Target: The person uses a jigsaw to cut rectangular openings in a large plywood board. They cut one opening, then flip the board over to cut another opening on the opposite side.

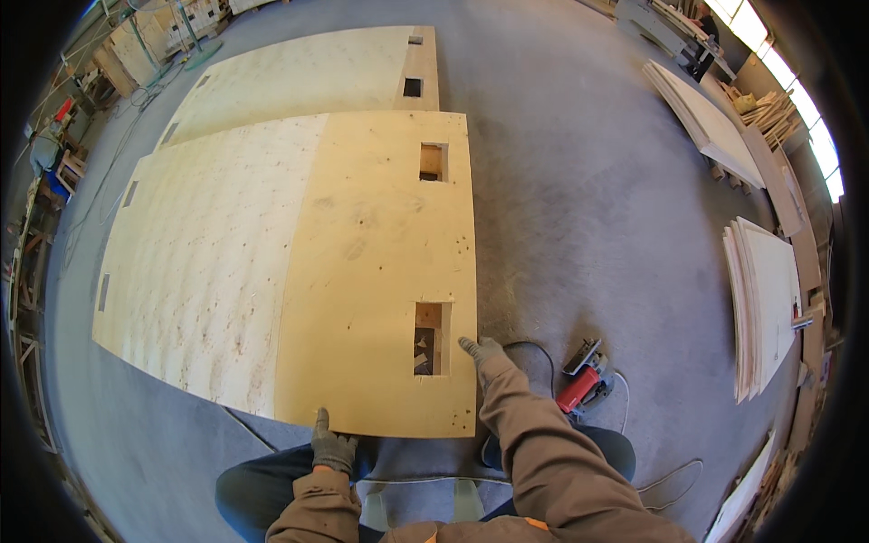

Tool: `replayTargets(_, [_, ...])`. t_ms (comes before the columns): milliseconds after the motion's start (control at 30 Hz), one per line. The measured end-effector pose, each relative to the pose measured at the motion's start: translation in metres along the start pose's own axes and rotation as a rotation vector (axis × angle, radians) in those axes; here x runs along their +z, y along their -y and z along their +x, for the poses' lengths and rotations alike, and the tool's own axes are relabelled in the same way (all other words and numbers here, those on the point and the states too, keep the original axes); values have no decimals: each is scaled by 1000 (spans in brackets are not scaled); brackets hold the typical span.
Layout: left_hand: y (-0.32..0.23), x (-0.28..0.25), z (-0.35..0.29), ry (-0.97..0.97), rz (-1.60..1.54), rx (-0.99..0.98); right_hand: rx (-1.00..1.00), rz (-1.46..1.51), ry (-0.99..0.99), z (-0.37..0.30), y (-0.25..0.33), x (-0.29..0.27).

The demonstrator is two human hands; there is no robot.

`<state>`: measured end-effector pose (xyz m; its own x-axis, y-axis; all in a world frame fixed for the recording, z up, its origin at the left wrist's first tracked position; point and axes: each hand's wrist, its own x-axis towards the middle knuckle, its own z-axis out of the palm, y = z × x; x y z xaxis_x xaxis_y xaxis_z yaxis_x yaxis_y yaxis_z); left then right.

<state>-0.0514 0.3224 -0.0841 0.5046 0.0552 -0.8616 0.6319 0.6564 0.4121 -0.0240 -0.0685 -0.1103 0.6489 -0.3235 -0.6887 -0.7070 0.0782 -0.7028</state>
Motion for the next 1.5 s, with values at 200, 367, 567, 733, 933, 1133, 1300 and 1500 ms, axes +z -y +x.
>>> replayTargets(200, [23,12,18,60,-356,-21,196,-94,-204,-2,23,5])
replayTargets(367, [30,9,33,141,-363,114,178,-317,-282,-8,41,6])
replayTargets(567, [30,52,9,-1,-399,181,75,-205,-284,-22,62,-8])
replayTargets(733, [20,113,-23,173,-494,146,-95,-430,-298,-10,105,-39])
replayTargets(933, [-23,316,18,654,-447,161,-344,-774,-461,112,319,-100])
replayTargets(1133, [-75,412,91,367,97,84,-704,-356,-304,161,421,-116])
replayTargets(1300, [-69,323,89,473,417,-16,-694,-720,-241,159,325,-129])
replayTargets(1500, [-200,153,79,-134,399,141,-355,-913,32,41,281,-74])
